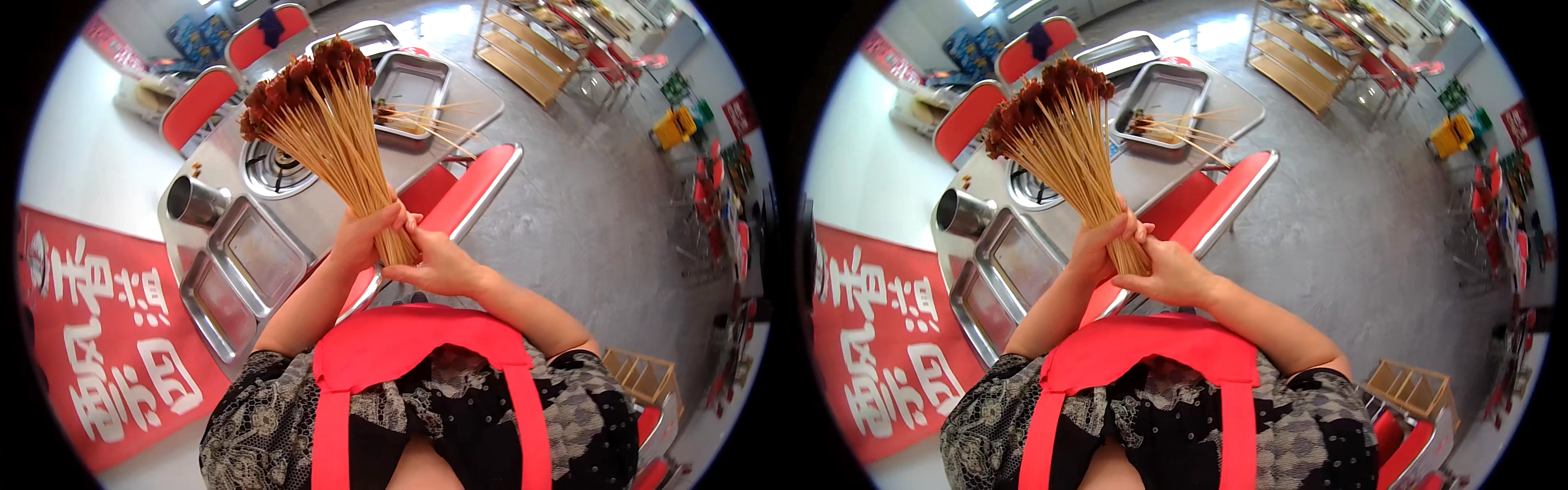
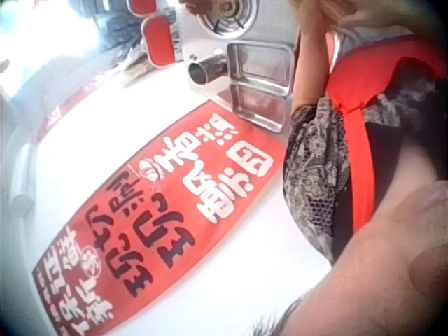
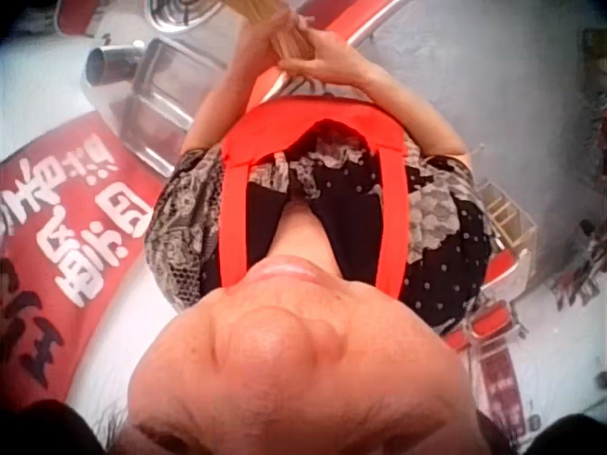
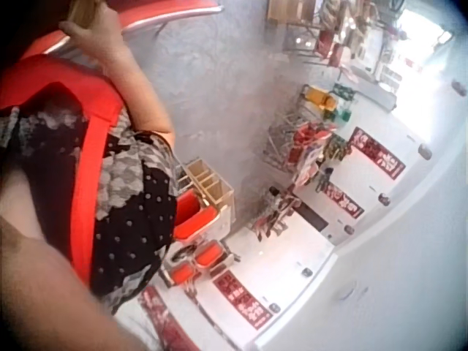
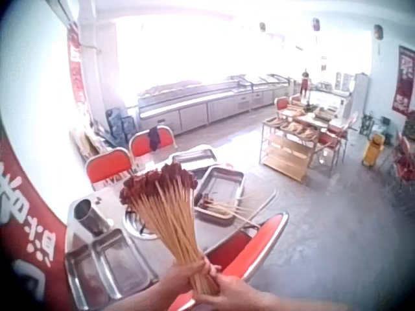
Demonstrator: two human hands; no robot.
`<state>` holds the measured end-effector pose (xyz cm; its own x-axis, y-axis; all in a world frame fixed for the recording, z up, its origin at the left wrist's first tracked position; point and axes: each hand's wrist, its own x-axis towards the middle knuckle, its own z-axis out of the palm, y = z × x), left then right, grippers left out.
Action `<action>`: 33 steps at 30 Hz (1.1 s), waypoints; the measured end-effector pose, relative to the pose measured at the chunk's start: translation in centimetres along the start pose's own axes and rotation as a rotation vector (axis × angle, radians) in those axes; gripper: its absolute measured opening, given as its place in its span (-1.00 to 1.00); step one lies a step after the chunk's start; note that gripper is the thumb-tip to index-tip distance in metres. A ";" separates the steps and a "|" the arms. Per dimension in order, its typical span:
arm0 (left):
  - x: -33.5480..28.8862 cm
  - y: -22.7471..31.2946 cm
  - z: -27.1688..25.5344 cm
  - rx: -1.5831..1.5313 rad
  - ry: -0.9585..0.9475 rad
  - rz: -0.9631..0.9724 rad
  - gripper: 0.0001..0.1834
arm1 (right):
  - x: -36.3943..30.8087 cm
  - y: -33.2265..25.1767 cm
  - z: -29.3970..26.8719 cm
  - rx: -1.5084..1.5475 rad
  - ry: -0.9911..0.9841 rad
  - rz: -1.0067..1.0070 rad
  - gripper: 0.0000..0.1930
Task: The person walks to a table, picks up a large bundle of meat skewers, and organizes them by moving individual skewers between trays and the bundle.
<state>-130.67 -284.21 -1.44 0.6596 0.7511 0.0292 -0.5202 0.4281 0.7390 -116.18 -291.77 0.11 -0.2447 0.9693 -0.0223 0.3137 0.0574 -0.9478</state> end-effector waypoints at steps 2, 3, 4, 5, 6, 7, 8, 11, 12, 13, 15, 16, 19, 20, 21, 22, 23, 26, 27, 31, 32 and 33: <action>1.0 -0.1 1.2 -0.034 0.006 -0.024 -0.86 | -1.6 -0.6 -1.9 -0.118 -0.008 0.037 -0.45; 1.7 -0.9 1.1 -0.057 -0.020 -0.053 -0.86 | -2.4 -0.6 -3.2 -0.191 -0.018 0.062 -0.46; 2.3 -1.5 1.2 -0.066 -0.067 -0.075 -0.85 | -3.1 -0.2 -4.3 -0.242 0.065 0.043 -0.48; 3.2 -2.0 1.5 -0.064 -0.118 -0.097 -0.85 | -3.5 0.3 -5.6 -0.292 0.154 0.014 -0.49; 4.0 -2.7 2.0 -0.063 -0.168 -0.118 -0.84 | -4.0 0.8 -7.0 -0.342 0.240 -0.014 -0.50; 4.7 -3.7 2.5 -0.076 -0.218 -0.149 -0.80 | -4.7 0.9 -8.9 -0.200 0.220 0.107 -0.56; 5.5 -4.5 3.2 -0.134 -0.266 -0.205 -0.78 | -4.7 1.6 -10.5 0.004 0.247 0.131 -0.59; 8.5 -6.8 5.8 -0.267 -0.399 -0.378 -0.69 | -4.7 5.0 -14.8 0.611 0.242 0.153 -0.63; 9.8 -8.0 6.8 -0.283 -0.447 -0.434 -0.68 | -4.7 6.3 -15.9 0.700 0.163 0.134 -0.54; 11.1 -9.5 7.7 -0.299 -0.494 -0.489 -0.67 | -4.6 7.5 -17.0 0.786 0.081 0.113 -0.44; 14.3 -12.8 9.4 -0.314 -0.579 -0.602 -0.65 | -3.8 9.3 -19.8 0.920 0.018 0.004 -0.32; 16.3 -14.4 10.4 -0.335 -0.614 -0.639 -0.65 | -3.5 10.0 -21.1 0.973 0.048 -0.074 -0.29; 22.9 -19.6 14.2 -0.406 -0.717 -0.733 -0.67 | -5.4 12.7 -28.7 1.006 0.135 -0.107 -0.25; 24.8 -21.1 15.6 -0.425 -0.727 -0.762 -0.68 | -5.9 13.2 -31.3 1.003 0.170 -0.088 -0.25; 26.5 -22.5 16.9 -0.444 -0.735 -0.789 -0.69 | -6.6 13.5 -33.4 1.020 0.227 -0.073 -0.36; 28.4 -23.5 18.0 -0.462 -0.742 -0.815 -0.70 | -6.7 13.9 -35.6 0.972 0.253 -0.069 -0.40; 30.1 -24.8 19.2 -0.481 -0.760 -0.858 -0.75 | -7.3 14.6 -37.8 0.919 0.278 -0.039 -0.44; 35.4 -28.0 20.9 -0.397 -0.826 -0.904 -0.78 | -8.1 16.4 -43.3 0.859 0.341 0.009 -0.62; 36.9 -28.6 21.6 -0.314 -0.762 -0.910 -0.81 | -8.1 17.3 -45.0 0.835 0.336 0.006 -0.63; 42.9 -31.4 22.9 -0.176 -0.667 -0.869 -0.85 | -6.2 22.0 -50.2 0.763 0.393 0.001 -0.71; 44.3 -32.2 22.6 -0.156 -0.628 -0.863 -0.86 | -5.6 22.9 -51.3 0.735 0.416 0.005 -0.71; 45.8 -33.0 22.0 -0.135 -0.589 -0.855 -0.87 | -4.9 23.5 -52.3 0.710 0.450 0.024 -0.77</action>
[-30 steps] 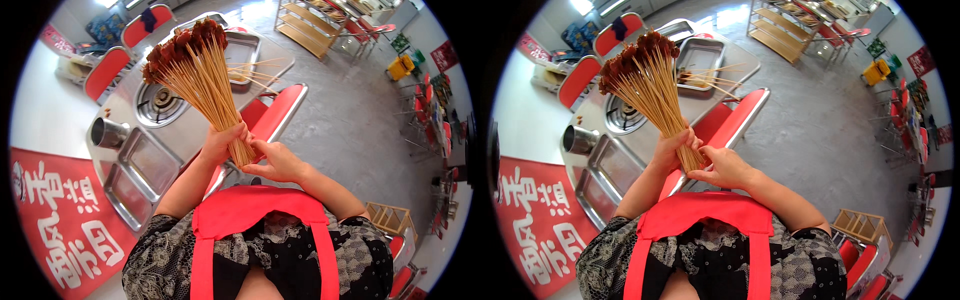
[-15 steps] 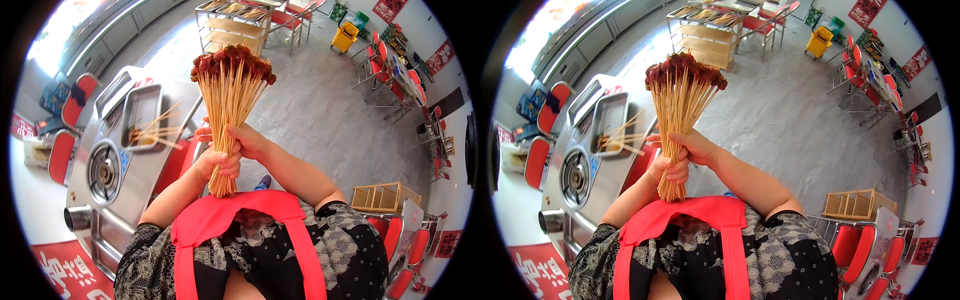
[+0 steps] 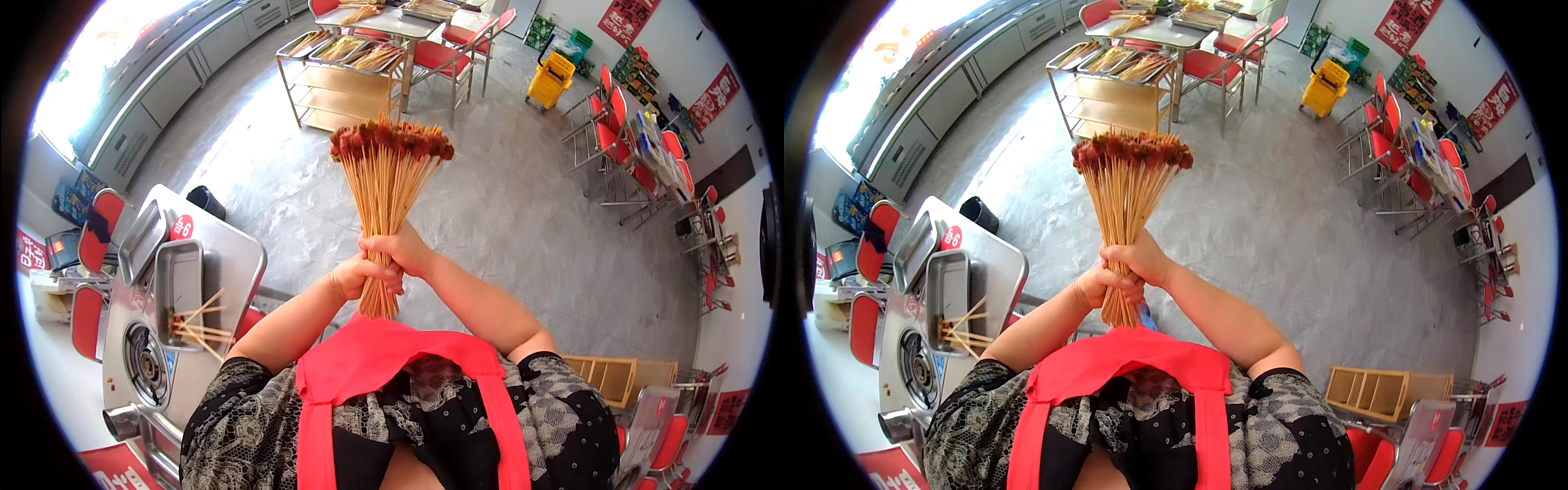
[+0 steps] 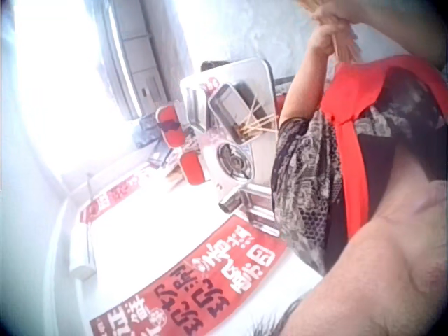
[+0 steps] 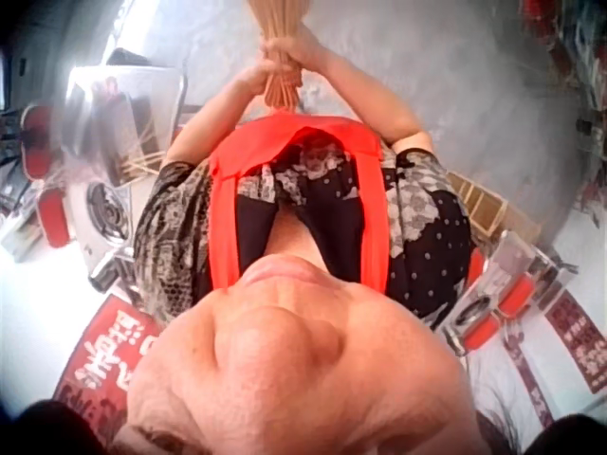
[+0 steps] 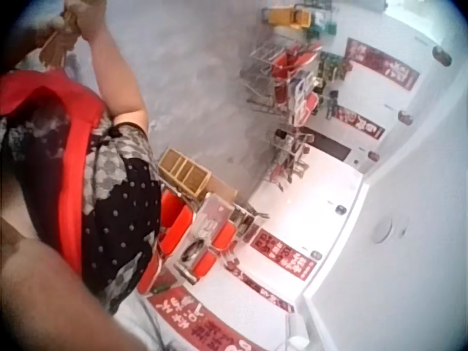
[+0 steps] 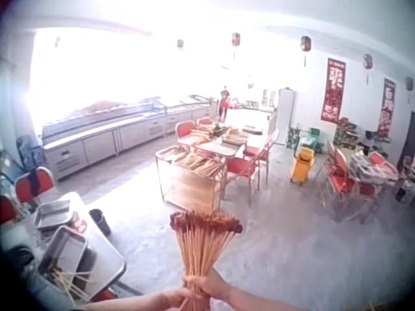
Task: The person walks to a table, picks up a large bundle of meat skewers, and organizes them by moving individual skewers between trays and the bundle.
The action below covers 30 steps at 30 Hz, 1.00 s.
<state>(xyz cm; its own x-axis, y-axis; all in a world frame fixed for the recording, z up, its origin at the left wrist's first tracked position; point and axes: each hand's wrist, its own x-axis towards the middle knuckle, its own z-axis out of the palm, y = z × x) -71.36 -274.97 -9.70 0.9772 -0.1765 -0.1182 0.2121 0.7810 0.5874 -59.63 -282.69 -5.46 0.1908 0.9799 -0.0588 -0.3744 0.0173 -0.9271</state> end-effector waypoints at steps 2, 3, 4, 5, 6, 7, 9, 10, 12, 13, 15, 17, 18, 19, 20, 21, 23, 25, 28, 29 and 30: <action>1.8 1.9 -1.7 0.046 0.176 -0.003 -0.82 | 2.9 0.8 -2.2 -0.004 0.051 -0.016 -0.82; 2.6 3.4 -2.0 0.130 0.262 0.003 -0.80 | 4.7 1.0 -3.1 -0.004 0.075 -0.025 -0.85; 3.5 5.1 -2.2 0.214 0.347 0.010 -0.77 | 6.6 0.8 -4.3 -0.035 0.125 0.012 -0.90; 4.3 6.6 -2.9 0.296 0.438 0.019 -0.74 | 8.7 0.5 -5.2 -0.009 0.133 0.014 -0.90; 5.2 8.1 -4.1 0.374 0.498 0.026 -0.66 | 11.0 0.1 -6.1 0.017 0.142 0.017 -0.90; 6.2 10.0 -5.0 0.466 0.550 0.055 -0.69 | 13.3 -0.3 -7.1 0.042 0.151 0.019 -0.90; 8.1 13.5 -5.2 0.607 0.661 0.082 -0.74 | 17.4 -1.4 -8.7 -0.081 0.167 -0.045 -0.90; 9.1 15.7 -6.8 0.620 0.628 0.090 -0.73 | 20.0 -2.5 -9.4 -0.132 0.182 -0.077 -0.89; 10.7 19.4 -10.2 0.561 0.576 0.088 -0.74 | 24.8 -4.3 -10.7 -0.208 0.152 -0.044 -0.90; 10.9 21.3 -11.3 0.517 0.556 0.101 -0.76 | 26.8 -5.1 -10.7 -0.157 0.131 0.020 -0.88; 10.5 25.2 -12.1 0.402 0.467 0.103 -0.77 | 30.4 -6.3 -10.6 -0.094 0.073 0.075 -0.85; 9.7 27.3 -14.2 0.333 0.421 0.118 -0.77 | 34.0 -6.1 -10.3 -0.048 -0.016 0.099 -0.82; 9.0 27.8 -15.2 0.318 0.416 0.123 -0.76 | 35.4 -5.3 -9.7 0.008 -0.026 0.142 -0.82; 8.4 28.2 -16.2 0.301 0.411 0.129 -0.76 | 36.6 -4.8 -9.2 0.057 -0.047 0.207 -0.82; 7.9 28.8 -17.0 0.318 0.427 0.109 -0.72 | 37.7 -4.8 -8.5 0.102 -0.063 0.265 -0.82; 7.5 29.3 -18.1 0.180 0.398 0.159 -0.73 | 39.7 -4.6 -8.1 0.144 -0.089 0.319 -0.82; 7.3 31.3 -21.0 0.109 0.369 0.234 -0.72 | 44.6 -3.6 -8.5 0.148 -0.238 0.419 -0.79; 7.1 33.9 -24.4 0.120 0.346 0.300 -0.72 | 49.7 -2.9 -8.2 0.195 -0.368 0.509 -0.78; 5.9 41.0 -29.4 0.088 0.378 0.340 -0.73 | 59.3 -2.8 -6.7 0.233 -0.511 0.426 -0.66; 5.3 43.4 -30.5 0.050 0.397 0.340 -0.74 | 62.2 -3.1 -5.9 0.254 -0.548 0.397 -0.63; 4.9 46.1 -31.4 0.081 0.510 0.359 -0.75 | 65.3 -3.8 -4.9 0.227 -0.501 0.426 -0.57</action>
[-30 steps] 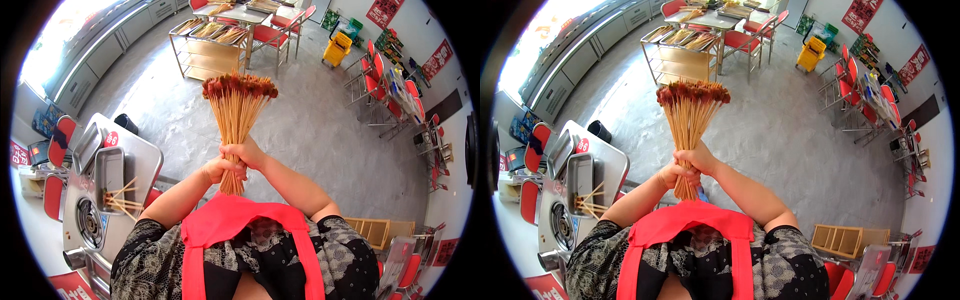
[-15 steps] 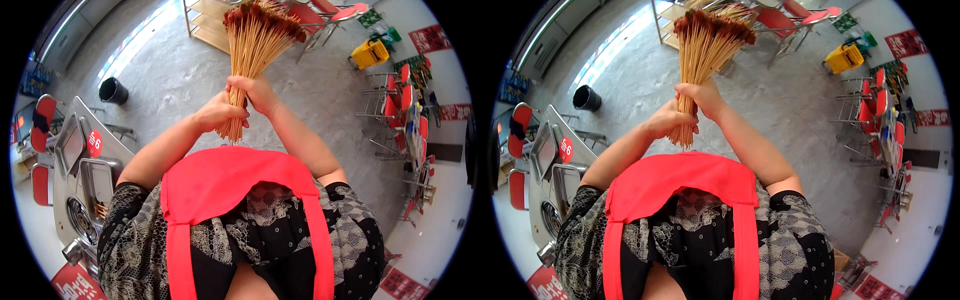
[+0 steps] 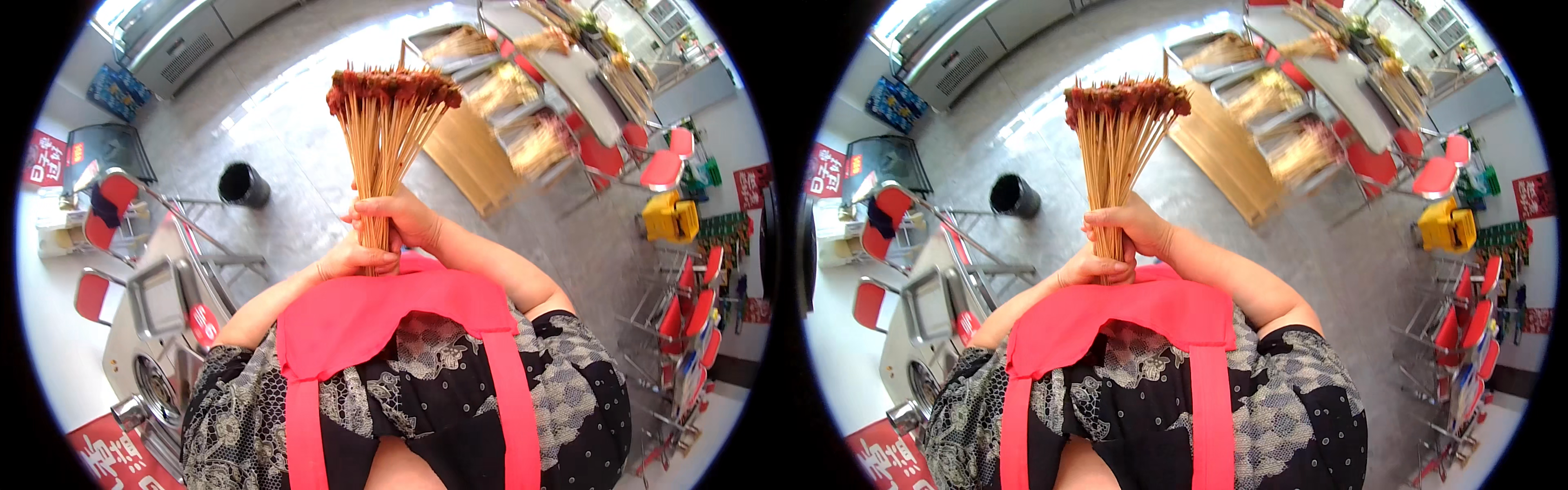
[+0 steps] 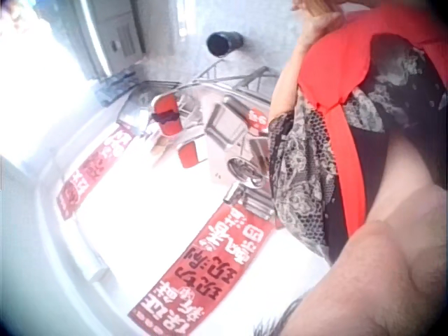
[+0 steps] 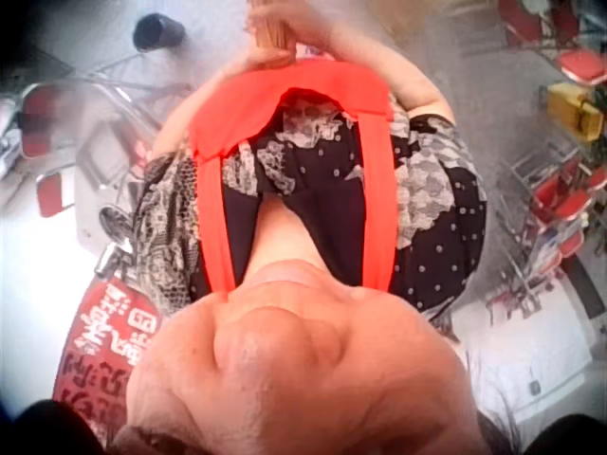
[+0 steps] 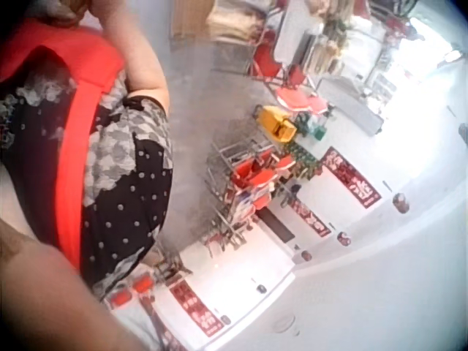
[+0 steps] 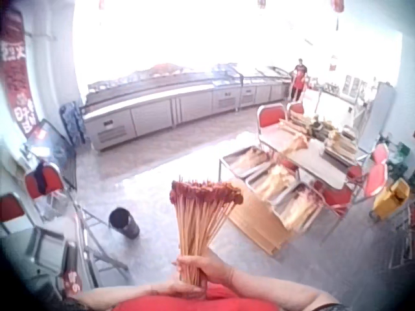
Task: The person walks to a table, picks up a large bundle of meat skewers, and organizes them by moving individual skewers between trays and the bundle.
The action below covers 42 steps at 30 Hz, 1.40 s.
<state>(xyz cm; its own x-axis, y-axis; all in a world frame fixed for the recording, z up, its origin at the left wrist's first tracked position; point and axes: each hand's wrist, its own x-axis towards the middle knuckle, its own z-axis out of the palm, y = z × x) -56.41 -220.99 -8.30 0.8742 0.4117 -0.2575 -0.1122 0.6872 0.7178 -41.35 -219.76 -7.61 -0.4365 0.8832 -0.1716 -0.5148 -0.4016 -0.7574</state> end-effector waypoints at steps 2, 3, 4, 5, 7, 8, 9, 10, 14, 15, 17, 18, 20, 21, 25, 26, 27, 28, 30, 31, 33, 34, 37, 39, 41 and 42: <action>1.7 3.9 -2.4 -0.020 0.077 0.040 -0.75 | 4.7 -3.5 0.2 -0.040 0.019 0.080 -0.58; 2.4 5.6 -3.3 -0.047 0.115 0.059 -0.75 | 6.9 -4.7 0.1 -0.060 0.036 0.133 -0.59; 2.8 7.7 -4.3 -0.072 0.160 0.074 -0.76 | 9.7 -5.8 -0.1 -0.109 -0.019 0.103 -0.62; 3.3 9.2 -5.7 -0.071 0.186 0.089 -0.78 | 12.1 -6.2 -0.7 -0.105 -0.052 0.099 -0.64; 4.5 11.6 -9.3 -0.078 0.235 0.123 -0.81 | 17.2 -6.4 -1.9 -0.100 -0.116 0.100 -0.67; 5.0 13.0 -10.6 -0.090 0.285 0.148 -0.82 | 19.7 -6.5 -1.9 0.030 -0.107 0.083 -0.68; 5.6 14.7 -12.4 -0.139 0.317 0.157 -0.82 | 22.8 -7.2 -2.2 0.028 -0.132 0.125 -0.66; 6.2 16.5 -14.2 -0.188 0.347 0.166 -0.82 | 26.0 -7.9 -2.6 0.025 -0.156 0.167 -0.65; 7.9 25.0 -23.7 -0.136 0.488 0.301 -0.84 | 39.2 -11.3 -3.0 -0.219 -0.341 0.141 -0.54; 8.3 27.5 -26.5 -0.072 0.518 0.346 -0.84 | 42.4 -12.1 -3.1 -0.305 -0.367 0.092 -0.51; 8.3 31.9 -32.5 0.147 0.617 0.387 -0.84 | 48.0 -13.4 -4.9 -0.400 -0.363 0.114 -0.45; 8.3 34.3 -35.4 0.254 0.659 0.404 -0.83 | 49.9 -14.3 -5.7 -0.418 -0.281 0.091 -0.46; 8.2 39.6 -40.8 0.436 0.736 0.328 -0.81 | 53.0 -16.9 -8.4 -0.420 -0.128 0.123 -0.52; 8.3 42.0 -43.2 0.522 0.756 0.357 -0.80 | 54.0 -18.2 -10.5 -0.397 -0.056 0.181 -0.57; 11.7 49.2 -52.1 0.947 0.847 0.623 -0.86 | 55.3 -20.4 -19.3 -0.249 0.422 0.233 -0.74; 13.0 51.0 -53.9 0.937 0.835 0.529 -0.76 | 55.3 -20.6 -21.1 -0.222 0.498 0.233 -0.76; 14.7 52.2 -55.3 0.959 0.835 0.600 -0.80 | 55.2 -20.7 -22.7 -0.199 0.569 0.235 -0.77; 16.8 53.7 -56.7 0.978 0.831 0.685 -0.84 | 55.0 -20.4 -24.5 -0.150 0.618 0.243 -0.79; 20.5 56.2 -58.9 0.994 0.825 0.712 -0.85 | 55.2 -19.8 -27.3 -0.114 0.715 0.279 -0.82; 22.5 57.4 -60.0 0.968 0.807 0.676 -0.85 | 55.8 -20.0 -28.6 -0.126 0.758 0.311 -0.83; 26.2 60.9 -61.9 0.933 0.781 0.616 -0.83 | 58.0 -20.4 -31.8 -0.307 0.684 0.186 -0.83; 28.3 62.7 -62.9 0.957 0.771 0.637 -0.82 | 59.5 -20.2 -34.4 -0.431 0.718 0.163 -0.82; 32.8 66.9 -65.1 1.018 0.758 0.628 -0.78 | 65.4 -23.0 -38.2 -0.374 0.809 0.141 -0.81; 35.1 70.3 -66.6 1.041 0.776 0.609 -0.75 | 71.2 -27.4 -38.7 -0.282 0.800 0.144 -0.81; 37.7 72.8 -69.0 1.047 0.805 0.557 -0.73 | 75.4 -31.7 -38.4 -0.275 0.788 0.168 -0.82; 39.3 73.8 -70.4 1.060 0.817 0.548 -0.73 | 77.2 -33.6 -38.6 -0.302 0.760 0.173 -0.82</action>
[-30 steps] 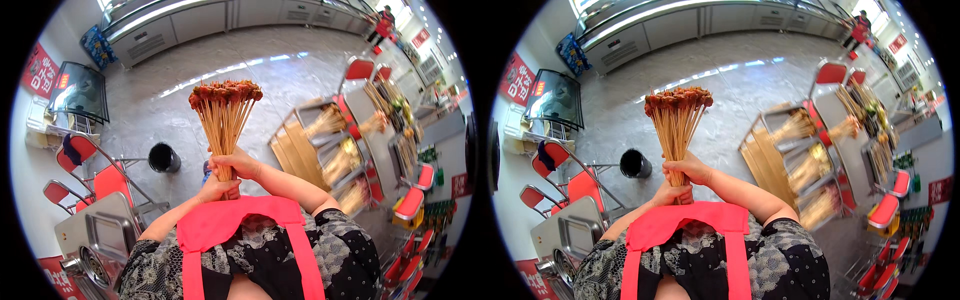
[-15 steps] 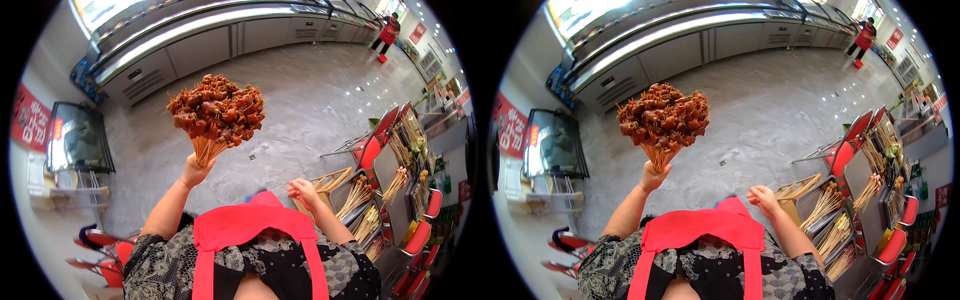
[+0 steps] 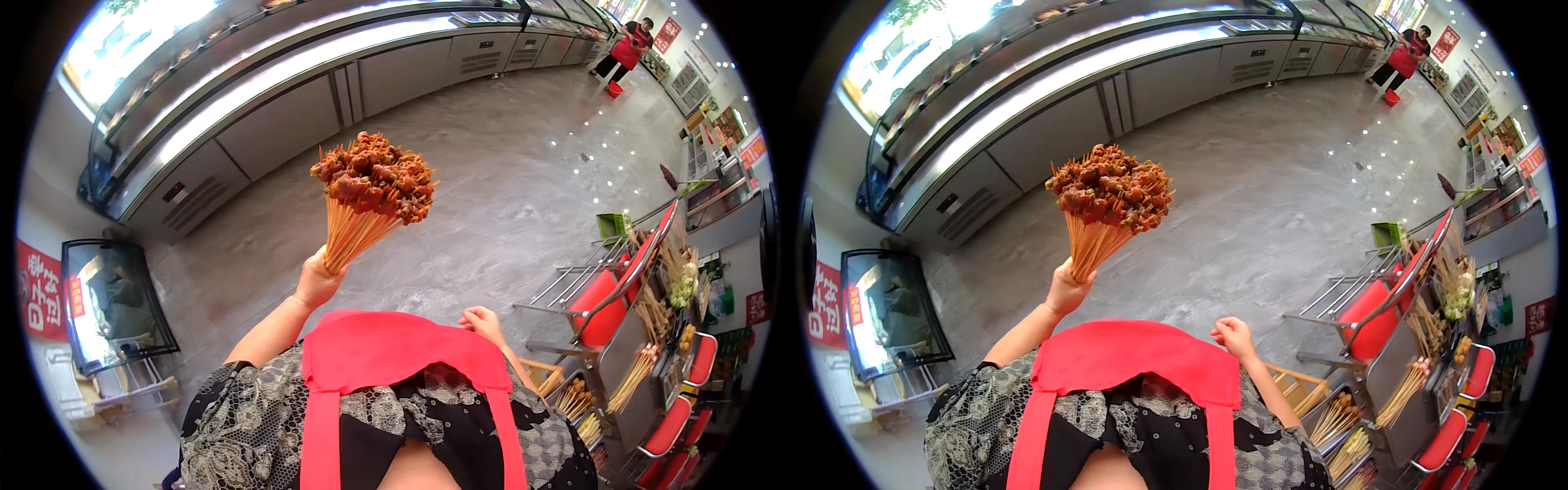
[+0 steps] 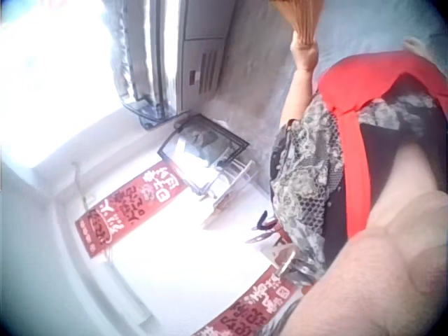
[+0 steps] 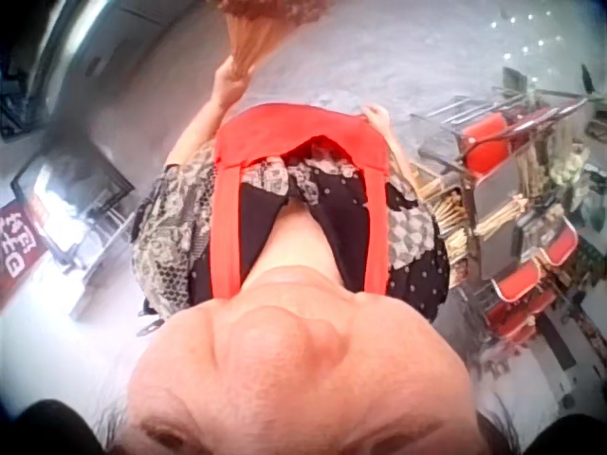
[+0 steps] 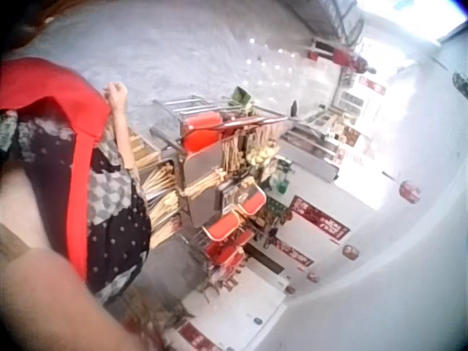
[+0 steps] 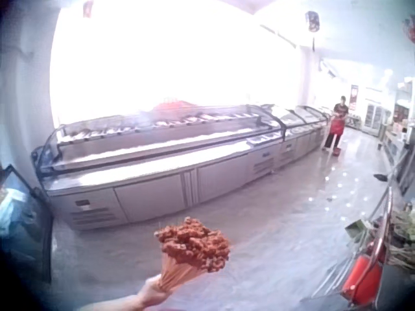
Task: The person walks to a table, picks up a large bundle of meat skewers, and organizes them by moving individual skewers between trays and the bundle.
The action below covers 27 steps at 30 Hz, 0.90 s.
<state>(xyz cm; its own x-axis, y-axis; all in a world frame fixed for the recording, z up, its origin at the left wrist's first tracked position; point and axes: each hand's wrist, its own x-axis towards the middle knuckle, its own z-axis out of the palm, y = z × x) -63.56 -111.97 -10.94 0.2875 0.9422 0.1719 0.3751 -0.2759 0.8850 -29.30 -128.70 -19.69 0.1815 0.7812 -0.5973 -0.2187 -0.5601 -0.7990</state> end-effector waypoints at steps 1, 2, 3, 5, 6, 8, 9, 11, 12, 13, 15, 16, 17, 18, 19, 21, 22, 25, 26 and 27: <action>2.1 -0.8 0.5 0.019 0.004 -0.007 -0.73 | 1.4 -2.1 0.7 -0.029 -0.027 -0.008 -0.82; 4.2 -1.0 1.0 0.019 -0.017 -0.023 -0.75 | 3.2 -3.9 1.1 -0.061 -0.057 -0.014 -0.82; 6.3 -1.2 1.5 0.005 -0.023 -0.010 -0.75 | 5.5 -5.6 1.4 -0.082 -0.071 -0.019 -0.82; 10.7 -2.2 2.6 -0.020 -0.037 0.014 -0.77 | 10.4 -8.8 2.0 -0.122 -0.102 -0.027 -0.80; 13.2 -3.3 3.0 -0.017 -0.039 -0.009 -0.79 | 13.1 -10.5 2.3 -0.126 -0.106 -0.036 -0.80; 18.9 -5.6 3.8 -0.014 -0.045 -0.038 -0.82 | 18.3 -13.7 2.7 -0.131 -0.105 -0.067 -0.80; 21.4 -6.4 4.1 0.028 -0.030 -0.005 -0.83 | 20.2 -14.4 2.4 -0.169 -0.094 -0.073 -0.80; 26.4 -7.8 4.7 0.101 0.000 0.065 -0.83 | 23.9 -14.6 0.7 -0.247 -0.061 -0.083 -0.80; 29.4 -7.8 5.2 0.083 -0.037 0.036 -0.83 | 26.3 -12.9 -1.8 -0.355 0.032 -0.069 -0.80; 31.8 -8.1 4.7 0.080 -0.042 -0.016 -0.83 | 28.0 -12.6 -3.5 -0.418 0.068 -0.011 -0.81; 36.2 -8.0 4.1 0.175 -0.061 0.025 -0.83 | 29.1 -12.8 -5.4 -0.502 0.170 0.103 -0.83; 38.6 -8.5 4.3 0.213 -0.075 0.032 -0.83 | 28.0 -16.4 -4.1 -0.305 0.250 0.136 -0.87; 41.0 -8.9 4.7 0.251 -0.089 0.040 -0.83 | 29.4 -18.7 -4.4 -0.245 0.296 0.102 -0.88; 43.4 -8.9 5.3 0.246 -0.113 0.069 -0.83 | 30.0 -20.4 -5.1 -0.183 0.352 0.082 -0.88; 45.7 -9.1 6.0 0.254 -0.124 0.084 -0.83 | 31.3 -22.3 -5.7 -0.118 0.402 0.054 -0.89; 50.0 -9.4 7.8 0.271 -0.135 0.112 -0.83 | 34.1 -27.6 -5.9 0.024 0.396 -0.095 -0.89; 50.8 -9.3 7.3 0.296 -0.166 0.087 -0.83 | 34.0 -30.2 -4.4 0.006 0.364 -0.116 -0.89; 56.5 -9.8 10.5 0.283 -0.215 0.136 -0.83 | 37.6 -38.1 -3.5 -0.052 0.239 -0.193 -0.85; 58.3 -9.3 12.0 0.152 -0.258 0.099 -0.82 | 39.2 -39.7 -3.5 -0.070 0.183 -0.209 -0.84; 60.4 -8.1 13.7 0.022 -0.293 0.067 -0.80 | 41.2 -41.3 -3.6 -0.084 0.109 -0.199 -0.82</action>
<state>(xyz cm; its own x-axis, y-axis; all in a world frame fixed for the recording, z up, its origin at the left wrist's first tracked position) -37.17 -55.39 -13.60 0.5527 0.8280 0.0946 0.3647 -0.3424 0.8659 -9.35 -74.41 -11.57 0.3166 0.8467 -0.4277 -0.0882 -0.4227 -0.9020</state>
